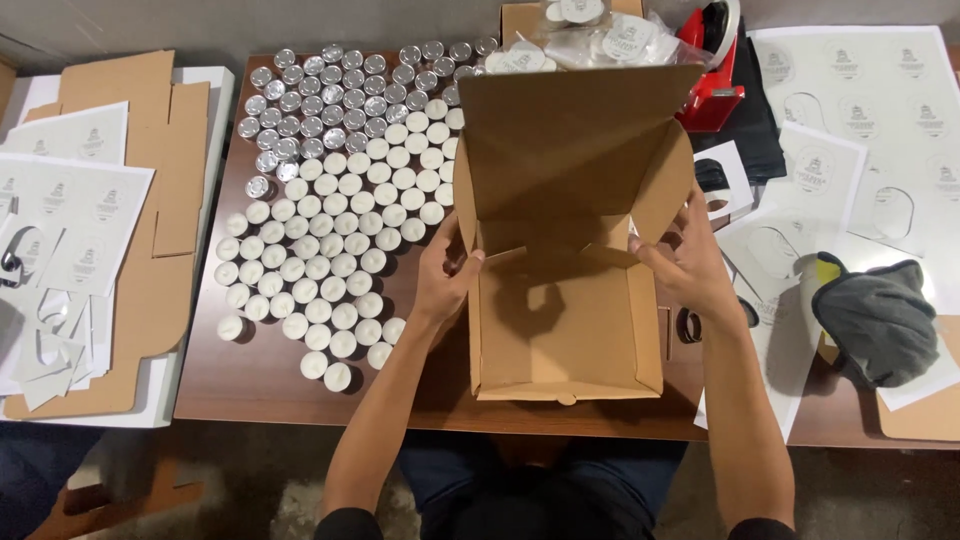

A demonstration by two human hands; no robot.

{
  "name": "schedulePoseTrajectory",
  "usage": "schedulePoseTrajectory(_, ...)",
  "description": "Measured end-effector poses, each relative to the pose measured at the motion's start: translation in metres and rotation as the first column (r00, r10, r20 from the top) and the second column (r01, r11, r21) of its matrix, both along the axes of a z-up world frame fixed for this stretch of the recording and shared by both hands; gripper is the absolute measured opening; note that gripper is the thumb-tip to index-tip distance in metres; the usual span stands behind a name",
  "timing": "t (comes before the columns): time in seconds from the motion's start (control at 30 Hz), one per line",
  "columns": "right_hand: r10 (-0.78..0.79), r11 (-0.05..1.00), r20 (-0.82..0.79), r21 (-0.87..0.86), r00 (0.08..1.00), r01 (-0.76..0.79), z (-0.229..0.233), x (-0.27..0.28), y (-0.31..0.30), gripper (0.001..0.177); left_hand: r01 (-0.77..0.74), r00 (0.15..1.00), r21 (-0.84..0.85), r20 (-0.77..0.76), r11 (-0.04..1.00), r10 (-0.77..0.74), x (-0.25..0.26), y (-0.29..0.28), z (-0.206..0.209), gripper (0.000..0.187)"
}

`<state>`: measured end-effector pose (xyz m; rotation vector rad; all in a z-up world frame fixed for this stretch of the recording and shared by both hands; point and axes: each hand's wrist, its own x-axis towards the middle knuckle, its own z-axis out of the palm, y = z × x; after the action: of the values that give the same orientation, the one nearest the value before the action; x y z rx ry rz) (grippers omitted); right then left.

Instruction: Assembling a cardboard box from a flat sheet and packing it with small packaged items.

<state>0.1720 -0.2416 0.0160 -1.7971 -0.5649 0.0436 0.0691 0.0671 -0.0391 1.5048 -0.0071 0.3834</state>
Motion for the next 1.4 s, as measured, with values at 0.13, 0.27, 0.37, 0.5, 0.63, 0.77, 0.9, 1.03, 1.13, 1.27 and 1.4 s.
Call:
schedulePoseTrajectory(0.13, -0.016, 1.000, -0.003, -0.002, 1.000, 0.016, 0.036, -0.012, 0.023, 0.084, -0.033, 0.997, 0.025, -0.063, 0.999, 0.034, 0.000, -0.006, 0.014, 0.068)
schedulePoseTrajectory(0.27, -0.043, 0.998, -0.014, -0.042, 0.999, 0.043, 0.018, -0.012, 0.024, 0.079, -0.046, 0.989, 0.087, -0.135, 0.995, 0.057, -0.003, -0.008, 0.027, 0.072)
schedulePoseTrajectory(0.37, -0.087, 0.991, -0.048, -0.105, 0.995, 0.082, 0.018, -0.017, 0.024, 0.091, -0.038, 0.966, 0.142, -0.249, 0.989, 0.073, -0.011, -0.012, 0.050, 0.092)
schedulePoseTrajectory(0.5, -0.084, 0.995, -0.204, -0.077, 0.975, 0.069, -0.015, -0.013, 0.012, 0.112, 0.020, 0.936, 0.057, -0.352, 0.998, 0.001, -0.007, -0.010, 0.034, 0.120)
schedulePoseTrajectory(0.63, -0.121, 0.991, -0.190, -0.071, 0.974, 0.109, -0.035, -0.009, 0.007, 0.119, 0.043, 0.950, -0.024, -0.308, 0.999, -0.048, -0.006, -0.011, 0.009, 0.125)
schedulePoseTrajectory(0.77, -0.089, 0.992, -0.167, -0.103, 0.982, 0.072, -0.005, -0.012, 0.017, 0.130, 0.125, 0.966, -0.097, -0.214, 0.987, -0.143, -0.003, -0.010, 0.007, 0.136)
schedulePoseTrajectory(0.9, -0.122, 0.973, -0.062, -0.202, 0.991, 0.107, -0.011, -0.016, 0.017, 0.118, 0.159, 0.961, -0.056, -0.219, 0.986, -0.167, -0.006, -0.014, 0.021, 0.129)
schedulePoseTrajectory(1.03, -0.210, 0.839, 0.343, -0.418, 0.916, 0.349, -0.015, -0.022, 0.007, 0.064, 0.124, 0.962, 0.070, -0.254, 0.990, -0.103, -0.011, -0.013, 0.043, 0.113)
schedulePoseTrajectory(1.13, -0.143, 0.780, 0.419, -0.510, 0.897, 0.363, 0.008, -0.042, 0.008, 0.054, 0.094, 0.960, 0.080, -0.271, 0.992, -0.069, -0.010, -0.011, 0.043, 0.112)
schedulePoseTrajectory(1.27, -0.038, 0.707, 0.421, -0.630, 0.906, 0.322, -0.030, -0.032, -0.002, 0.052, 0.083, 0.947, 0.153, -0.319, 0.985, -0.030, -0.011, -0.012, 0.055, 0.115)
schedulePoseTrajectory(1.4, -0.044, 0.722, 0.460, -0.599, 0.887, 0.347, -0.047, -0.009, -0.006, 0.048, -0.033, 0.898, 0.282, -0.413, 0.959, 0.152, -0.019, -0.019, 0.069, 0.120)
